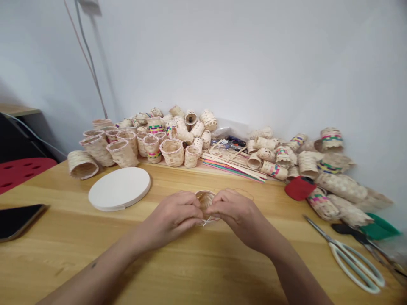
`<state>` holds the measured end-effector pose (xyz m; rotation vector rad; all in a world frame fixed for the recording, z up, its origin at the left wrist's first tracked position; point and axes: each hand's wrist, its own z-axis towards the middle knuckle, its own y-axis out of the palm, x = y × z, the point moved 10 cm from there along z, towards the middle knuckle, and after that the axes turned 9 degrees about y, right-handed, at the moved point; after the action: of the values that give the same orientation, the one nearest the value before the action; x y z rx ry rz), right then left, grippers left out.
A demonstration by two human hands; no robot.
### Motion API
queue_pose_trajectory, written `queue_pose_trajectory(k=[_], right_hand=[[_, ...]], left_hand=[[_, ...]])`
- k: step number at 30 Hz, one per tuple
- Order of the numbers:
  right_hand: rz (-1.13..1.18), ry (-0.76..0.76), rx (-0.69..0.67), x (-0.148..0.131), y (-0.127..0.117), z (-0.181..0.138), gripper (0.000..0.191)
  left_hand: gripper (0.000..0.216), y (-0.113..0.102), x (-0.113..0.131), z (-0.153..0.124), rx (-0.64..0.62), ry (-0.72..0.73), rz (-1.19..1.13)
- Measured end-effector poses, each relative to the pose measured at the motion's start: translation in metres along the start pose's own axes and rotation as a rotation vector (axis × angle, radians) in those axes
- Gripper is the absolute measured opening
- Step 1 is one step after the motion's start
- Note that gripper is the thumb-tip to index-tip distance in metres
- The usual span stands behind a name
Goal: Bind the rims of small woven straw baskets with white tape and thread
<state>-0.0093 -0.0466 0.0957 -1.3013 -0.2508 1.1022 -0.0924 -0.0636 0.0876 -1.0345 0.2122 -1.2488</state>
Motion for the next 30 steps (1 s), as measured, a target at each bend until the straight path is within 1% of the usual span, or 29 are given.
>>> queue_pose_trajectory(k=[4, 6, 9, 12, 14, 17, 19, 21, 23, 26, 28, 29, 30], right_hand=[[0.027, -0.001, 0.012, 0.002, -0.003, 0.000, 0.016], [0.021, 0.033, 0.025, 0.004, -0.004, 0.001, 0.013], [-0.003, 0.076, 0.008, 0.004, 0.002, 0.002, 0.015], [0.006, 0.043, -0.014, -0.002, 0.008, 0.003, 0.016], [0.022, -0.009, 0.060, -0.006, 0.002, 0.003, 0.014], [0.002, -0.083, 0.260, -0.009, -0.017, 0.001, 0.015], [-0.035, -0.130, 0.320, -0.013, -0.020, -0.001, 0.015], [-0.083, -0.167, 0.323, -0.016, -0.016, -0.002, 0.013], [-0.139, -0.181, 0.332, -0.018, -0.011, -0.002, 0.012], [-0.180, -0.193, 0.402, -0.023, -0.006, -0.005, 0.015], [-0.129, -0.224, 0.419, -0.033, 0.000, -0.008, 0.017], [-0.079, -0.251, 0.396, -0.040, 0.006, -0.010, 0.018], [-0.017, -0.283, 0.344, -0.048, 0.013, -0.011, 0.020]], left_hand=[[0.017, -0.003, -0.003, 0.001, 0.039, -0.049, -0.108], [0.018, -0.004, -0.002, 0.001, 0.053, -0.046, -0.114], [0.018, -0.002, -0.001, 0.002, 0.042, -0.048, -0.093], [0.017, 0.003, -0.003, 0.002, 0.027, -0.044, -0.093], [0.016, 0.001, -0.007, 0.001, 0.079, -0.058, -0.107], [0.013, -0.011, -0.021, -0.003, 0.217, -0.140, -0.141], [0.012, -0.017, -0.028, -0.005, 0.279, -0.190, -0.169], [0.011, -0.020, -0.030, -0.006, 0.314, -0.213, -0.198], [0.012, -0.019, -0.029, -0.006, 0.322, -0.215, -0.225], [0.013, -0.014, -0.026, -0.006, 0.319, -0.211, -0.216], [0.014, -0.014, -0.026, -0.007, 0.342, -0.209, -0.140], [0.014, -0.017, -0.028, -0.009, 0.364, -0.217, -0.079], [0.015, -0.020, -0.031, -0.012, 0.390, -0.228, -0.008]])
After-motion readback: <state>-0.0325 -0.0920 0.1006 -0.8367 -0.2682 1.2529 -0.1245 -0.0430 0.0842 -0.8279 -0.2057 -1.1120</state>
